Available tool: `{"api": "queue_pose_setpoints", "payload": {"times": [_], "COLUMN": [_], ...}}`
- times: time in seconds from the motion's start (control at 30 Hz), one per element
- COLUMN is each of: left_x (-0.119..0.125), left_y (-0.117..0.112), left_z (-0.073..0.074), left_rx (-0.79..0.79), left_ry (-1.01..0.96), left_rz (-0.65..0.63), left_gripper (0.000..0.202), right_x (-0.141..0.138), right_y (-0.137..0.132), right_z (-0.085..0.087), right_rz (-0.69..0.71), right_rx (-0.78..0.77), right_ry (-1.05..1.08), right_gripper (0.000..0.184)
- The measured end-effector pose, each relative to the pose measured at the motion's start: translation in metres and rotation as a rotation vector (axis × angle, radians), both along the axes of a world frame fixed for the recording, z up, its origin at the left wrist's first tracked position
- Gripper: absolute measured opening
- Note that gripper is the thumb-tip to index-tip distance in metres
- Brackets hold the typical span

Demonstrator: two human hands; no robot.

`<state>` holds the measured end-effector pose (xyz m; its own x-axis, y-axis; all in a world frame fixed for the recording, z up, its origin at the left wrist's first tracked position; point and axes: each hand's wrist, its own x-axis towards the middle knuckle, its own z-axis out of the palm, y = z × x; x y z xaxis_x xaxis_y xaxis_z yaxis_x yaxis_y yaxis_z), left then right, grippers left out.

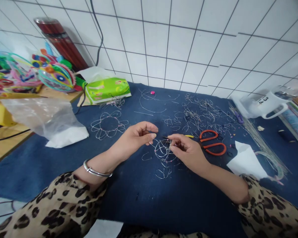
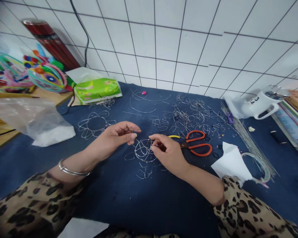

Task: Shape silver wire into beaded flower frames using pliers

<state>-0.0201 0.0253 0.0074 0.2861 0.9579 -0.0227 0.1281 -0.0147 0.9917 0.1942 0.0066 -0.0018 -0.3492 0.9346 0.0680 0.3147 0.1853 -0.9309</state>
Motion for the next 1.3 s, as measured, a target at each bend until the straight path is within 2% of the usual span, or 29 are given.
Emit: {"api": "queue_pose_setpoints", "payload": {"times": [0.23, 0.33, 0.43, 0.53, 0.63, 0.73, 0.83, 0.93, 1.03, 1.3], "left_x": [-0.001, 0.000, 0.001, 0.001, 0.002, 0.004, 0.007, 0.010, 0.009, 0.002], "left_y": [0.000, -0.002, -0.005, -0.008, -0.010, -0.011, -0.013, -0.015, -0.017, -0.008], "left_z": [-0.003, -0.002, 0.002, 0.008, 0.012, 0.014, 0.014, 0.011, 0.009, 0.007], "left_rx": [0.084, 0.218, 0.435, 0.638, 0.790, 0.848, 0.901, 0.934, 0.933, 0.828], "left_ry": [0.184, 0.263, 0.304, 0.369, 0.486, 0.686, 0.822, 0.873, 0.876, 0.634], "left_rz": [0.015, 0.015, -0.020, -0.139, -0.338, -0.495, -0.535, -0.538, -0.457, -0.246], "left_gripper": [0.023, 0.021, 0.013, 0.011, 0.018, 0.031, 0.034, 0.034, 0.031, 0.029], "right_x": [0.001, 0.001, 0.001, 0.001, 0.001, 0.001, 0.002, 0.003, 0.003, 0.004], "right_y": [0.000, 0.000, 0.001, 0.001, 0.001, 0.001, 0.001, 0.001, 0.001, 0.004], "right_z": [-0.001, -0.002, -0.003, -0.003, -0.003, -0.004, -0.004, -0.004, -0.003, -0.004], "right_rz": [-0.005, -0.007, -0.010, -0.018, -0.022, -0.027, -0.020, -0.016, -0.019, -0.004], "right_rx": [0.002, 0.006, 0.009, 0.013, 0.022, 0.030, 0.037, 0.032, 0.005, -0.071], "right_ry": [-0.002, -0.001, -0.005, -0.015, -0.019, -0.023, -0.040, -0.030, 0.028, 0.127], "right_gripper": [0.029, 0.029, 0.029, 0.029, 0.028, 0.027, 0.026, 0.025, 0.024, 0.024]}}
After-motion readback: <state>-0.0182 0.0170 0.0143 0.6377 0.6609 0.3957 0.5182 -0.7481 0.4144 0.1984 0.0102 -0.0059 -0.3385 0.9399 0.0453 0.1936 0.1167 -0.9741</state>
